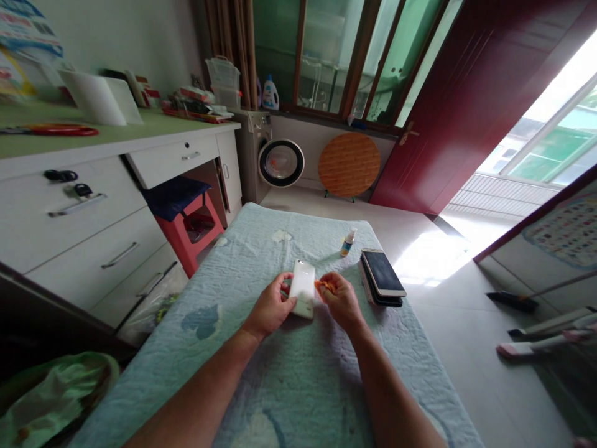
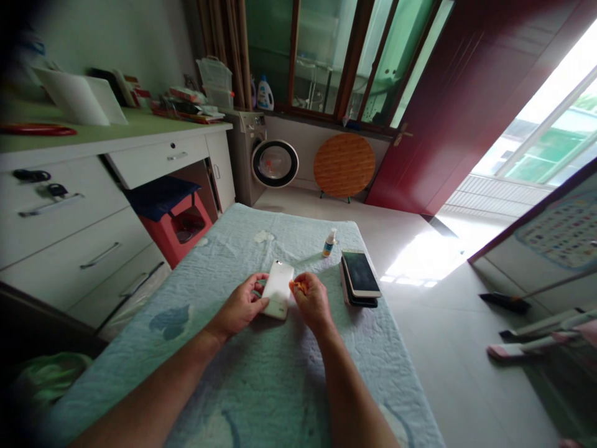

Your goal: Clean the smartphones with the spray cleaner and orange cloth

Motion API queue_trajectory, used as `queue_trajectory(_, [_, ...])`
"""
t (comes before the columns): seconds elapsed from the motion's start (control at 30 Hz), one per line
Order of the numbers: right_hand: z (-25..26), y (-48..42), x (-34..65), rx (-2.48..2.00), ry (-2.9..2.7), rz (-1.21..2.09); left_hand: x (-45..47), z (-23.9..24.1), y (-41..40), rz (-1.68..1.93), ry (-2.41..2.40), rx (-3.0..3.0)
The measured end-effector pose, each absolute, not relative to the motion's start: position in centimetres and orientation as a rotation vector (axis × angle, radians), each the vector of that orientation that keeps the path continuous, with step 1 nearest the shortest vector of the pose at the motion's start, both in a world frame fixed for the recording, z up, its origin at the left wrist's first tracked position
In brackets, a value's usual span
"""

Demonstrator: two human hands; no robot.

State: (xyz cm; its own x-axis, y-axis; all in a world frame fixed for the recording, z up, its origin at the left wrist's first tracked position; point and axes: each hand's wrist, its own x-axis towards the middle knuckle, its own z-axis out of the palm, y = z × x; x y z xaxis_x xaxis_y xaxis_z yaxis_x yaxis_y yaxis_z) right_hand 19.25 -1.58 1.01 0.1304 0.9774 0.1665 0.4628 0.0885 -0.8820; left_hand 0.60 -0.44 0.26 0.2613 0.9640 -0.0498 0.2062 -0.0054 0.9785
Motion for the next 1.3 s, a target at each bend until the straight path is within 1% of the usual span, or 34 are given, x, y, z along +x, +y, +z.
queue_trajectory(0.17, [0.8, -1.6, 19.3, -1.526, -1.548, 0.642, 0.5, 0.2, -0.5, 0.766, 1.158, 1.467])
queue_trajectory(0.6, [0.5, -1.8, 18.9, -1.626, -1.836, 0.475, 0.1, 1.2, -0.7, 0.728, 1.331, 1.863])
queue_trajectory(0.67, [0.6, -1.9, 18.8, -1.629, -1.852, 0.471, 0.1, 1.4, -0.8, 0.717, 1.344, 2.003])
queue_trajectory(0.77, [0.8, -2.1, 18.7, -1.630, -1.877, 0.481, 0.1, 1.6, -0.9, 0.598, 1.374, 2.148])
queue_trajectory(0.93, [1.2, -2.6, 18.5, -1.534, -2.002, 0.519, -0.1, 1.6, -0.8, 0.430, 1.423, 2.209])
queue_trajectory(1.13, [1.8, -3.4, 18.3, -1.393, -2.151, 0.557, -0.2, 1.5, -0.7, 0.441, 1.388, 2.242])
queue_trajectory(1.3, [1.7, -2.9, 18.9, -1.483, -2.097, 0.550, 0.1, 1.4, -0.8, 0.472, 1.348, 2.316])
